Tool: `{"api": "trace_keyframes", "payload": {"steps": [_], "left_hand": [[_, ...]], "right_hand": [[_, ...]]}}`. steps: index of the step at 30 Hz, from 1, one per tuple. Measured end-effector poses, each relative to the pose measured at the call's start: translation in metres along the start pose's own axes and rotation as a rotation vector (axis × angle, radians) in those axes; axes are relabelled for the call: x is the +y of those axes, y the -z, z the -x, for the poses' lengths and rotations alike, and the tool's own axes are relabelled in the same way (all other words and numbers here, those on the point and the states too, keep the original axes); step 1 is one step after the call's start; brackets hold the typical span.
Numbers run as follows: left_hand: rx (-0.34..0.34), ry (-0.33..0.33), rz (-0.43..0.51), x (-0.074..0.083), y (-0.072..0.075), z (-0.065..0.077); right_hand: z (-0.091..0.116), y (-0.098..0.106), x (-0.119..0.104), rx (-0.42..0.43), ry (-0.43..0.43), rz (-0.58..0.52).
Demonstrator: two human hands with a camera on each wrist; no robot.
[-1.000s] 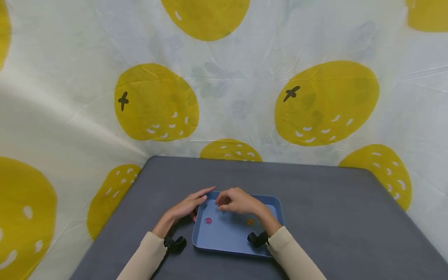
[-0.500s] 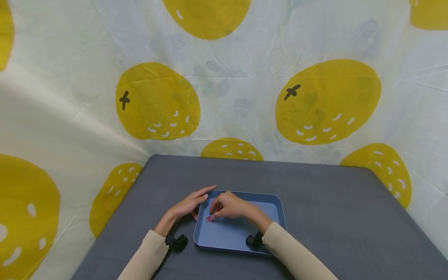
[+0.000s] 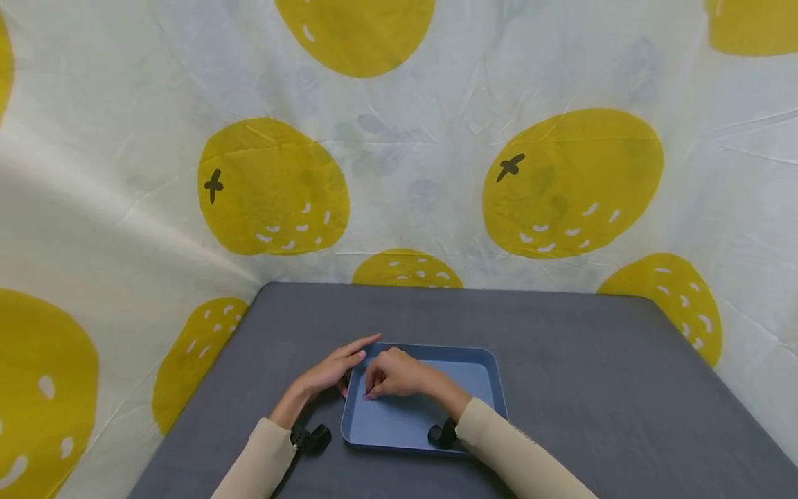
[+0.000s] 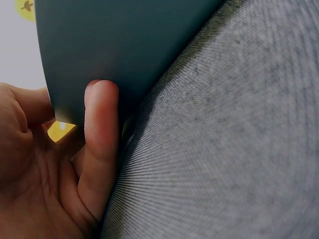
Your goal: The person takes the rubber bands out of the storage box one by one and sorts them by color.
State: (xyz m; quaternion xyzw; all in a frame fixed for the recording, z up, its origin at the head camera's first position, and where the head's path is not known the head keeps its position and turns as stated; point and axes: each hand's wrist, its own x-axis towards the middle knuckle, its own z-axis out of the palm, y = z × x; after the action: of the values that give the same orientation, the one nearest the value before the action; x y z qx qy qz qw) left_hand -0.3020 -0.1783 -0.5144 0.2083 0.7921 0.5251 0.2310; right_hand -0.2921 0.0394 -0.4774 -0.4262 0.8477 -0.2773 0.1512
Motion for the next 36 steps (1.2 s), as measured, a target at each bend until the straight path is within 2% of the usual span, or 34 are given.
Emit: {"api": "trace_keyframes", "payload": {"steps": [5,14,22,29,36], "left_hand": [[0.011,0.006,-0.007,-0.001,0.0,0.0],[0.02,0.026,-0.004,-0.002,-0.001,-0.001],[0.026,0.025,0.002,-0.002,-0.001,0.0],[0.014,0.027,0.014,-0.001,-0.001,0.0],[0.018,0.031,0.017,-0.001,-0.002,0.0]], "right_hand": [[0.0,0.001,-0.002,0.016,0.001,0.015],[0.002,-0.001,0.0,0.052,-0.047,0.012],[0.002,0.003,0.003,0.043,-0.079,-0.021],[0.009,0.014,0.0,0.05,-0.101,-0.083],[0.018,0.027,-0.001,0.084,-0.106,-0.079]]}}
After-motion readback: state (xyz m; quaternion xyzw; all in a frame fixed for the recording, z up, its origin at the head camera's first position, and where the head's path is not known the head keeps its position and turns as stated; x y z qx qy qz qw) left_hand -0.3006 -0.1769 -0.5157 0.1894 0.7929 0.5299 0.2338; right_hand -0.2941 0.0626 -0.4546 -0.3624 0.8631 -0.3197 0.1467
